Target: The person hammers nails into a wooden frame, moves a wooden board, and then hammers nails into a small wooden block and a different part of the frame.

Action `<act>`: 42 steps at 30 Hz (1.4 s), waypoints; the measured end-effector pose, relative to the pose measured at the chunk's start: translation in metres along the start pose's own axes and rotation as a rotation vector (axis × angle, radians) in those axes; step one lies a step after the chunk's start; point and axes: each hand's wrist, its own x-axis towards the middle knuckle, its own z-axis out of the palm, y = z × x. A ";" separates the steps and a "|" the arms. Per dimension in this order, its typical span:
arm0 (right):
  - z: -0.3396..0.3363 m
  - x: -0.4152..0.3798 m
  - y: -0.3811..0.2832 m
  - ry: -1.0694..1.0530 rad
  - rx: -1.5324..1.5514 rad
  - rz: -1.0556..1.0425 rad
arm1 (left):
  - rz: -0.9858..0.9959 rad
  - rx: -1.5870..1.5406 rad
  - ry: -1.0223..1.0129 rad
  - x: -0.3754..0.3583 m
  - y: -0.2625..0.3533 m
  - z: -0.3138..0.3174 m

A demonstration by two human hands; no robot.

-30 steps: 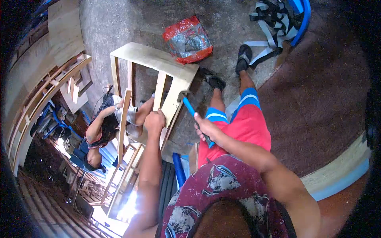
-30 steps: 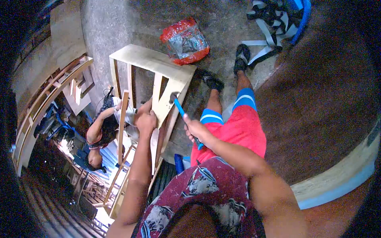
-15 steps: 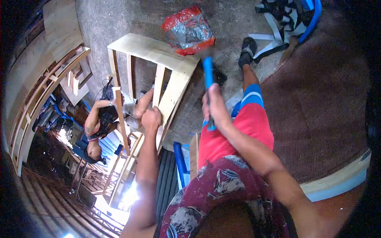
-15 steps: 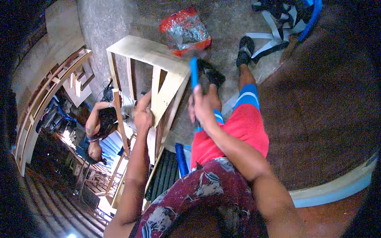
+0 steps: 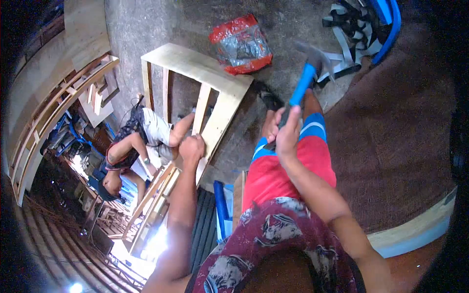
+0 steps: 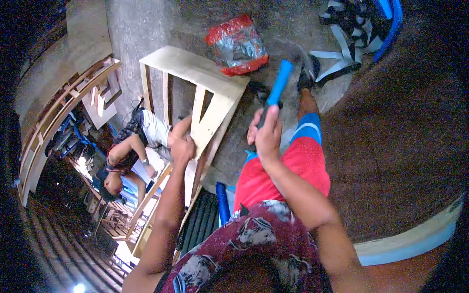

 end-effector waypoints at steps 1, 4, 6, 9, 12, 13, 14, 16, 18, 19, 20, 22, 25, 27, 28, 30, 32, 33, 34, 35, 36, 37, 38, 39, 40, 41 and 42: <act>-0.004 -0.014 0.019 0.063 -0.044 -0.067 | 0.013 -0.025 0.000 -0.003 0.001 -0.003; -0.039 -0.052 0.110 0.058 -0.327 0.104 | 0.033 -0.003 -0.022 0.001 -0.003 0.003; -0.049 -0.062 0.139 -0.122 -0.571 0.451 | 0.017 0.009 -0.037 -0.001 0.003 -0.004; -0.046 -0.058 0.138 -0.167 -0.621 0.653 | 0.044 -0.007 -0.006 -0.006 0.000 -0.002; -0.039 -0.055 0.101 -0.103 -0.409 0.394 | 0.024 0.004 -0.026 -0.006 0.000 -0.003; -0.034 -0.053 0.084 -0.034 -0.332 0.259 | 0.036 0.003 -0.047 -0.005 -0.001 -0.003; -0.033 -0.046 0.071 0.034 -0.253 0.118 | 0.051 0.000 -0.063 -0.003 0.000 -0.003; -0.057 -0.037 0.115 -0.027 0.142 0.138 | 0.083 0.009 -0.046 -0.002 -0.001 -0.001; -0.056 -0.061 0.150 -0.057 -0.589 -0.035 | 0.113 0.019 -0.025 -0.003 0.000 -0.003; -0.059 -0.073 0.154 -0.227 -0.540 0.416 | 0.127 -0.019 -0.006 -0.007 0.000 -0.004; -0.058 -0.083 0.151 -0.225 -0.534 0.416 | 0.143 -0.053 0.012 -0.012 -0.002 -0.005; -0.056 -0.086 0.139 -0.065 -0.496 0.628 | 0.176 -0.091 0.000 0.012 -0.016 0.017; -0.042 -0.066 0.066 0.040 -0.298 0.068 | 0.222 -0.150 -0.027 0.000 -0.023 0.016; -0.036 -0.045 0.067 0.043 -0.205 -0.094 | 0.300 -0.132 0.010 0.008 -0.021 0.016; -0.036 -0.047 0.075 0.054 -0.118 -0.220 | 0.296 -0.125 0.005 0.004 -0.026 0.018; -0.060 -0.053 0.180 -0.029 -0.516 -0.130 | 0.312 -0.051 0.017 0.007 -0.021 0.015; -0.069 -0.081 0.176 -0.261 -0.651 0.562 | 0.194 0.037 0.003 -0.002 -0.018 0.010; -0.064 -0.087 0.168 -0.177 -0.611 0.579 | 0.274 0.062 0.007 -0.013 -0.010 -0.006; -0.063 -0.085 0.156 -0.104 -0.590 0.586 | 0.346 0.067 0.020 -0.017 -0.002 -0.012; -0.061 -0.085 0.130 -0.189 -0.453 0.316 | 0.325 0.167 0.041 -0.009 -0.008 0.000; -0.049 -0.082 0.099 -0.053 -0.339 0.272 | 0.323 0.176 0.027 -0.013 -0.016 0.003; -0.038 -0.076 0.068 -0.002 -0.280 -0.016 | 0.343 0.149 0.041 -0.009 -0.014 0.003; -0.033 -0.073 0.044 -0.007 -0.274 -0.217 | 0.363 0.123 0.051 -0.006 -0.012 0.003; -0.027 -0.070 0.046 0.054 -0.164 -0.285 | 0.311 0.103 0.021 -0.004 -0.014 0.004; -0.017 -0.066 0.049 0.105 -0.054 -0.359 | 0.304 0.099 0.024 -0.004 -0.015 0.005; -0.034 -0.055 0.113 0.025 -0.193 -0.268 | 0.278 0.088 0.032 -0.008 -0.011 0.000; -0.058 -0.050 0.180 -0.053 -0.334 -0.175 | 0.252 0.077 0.036 -0.011 -0.008 -0.003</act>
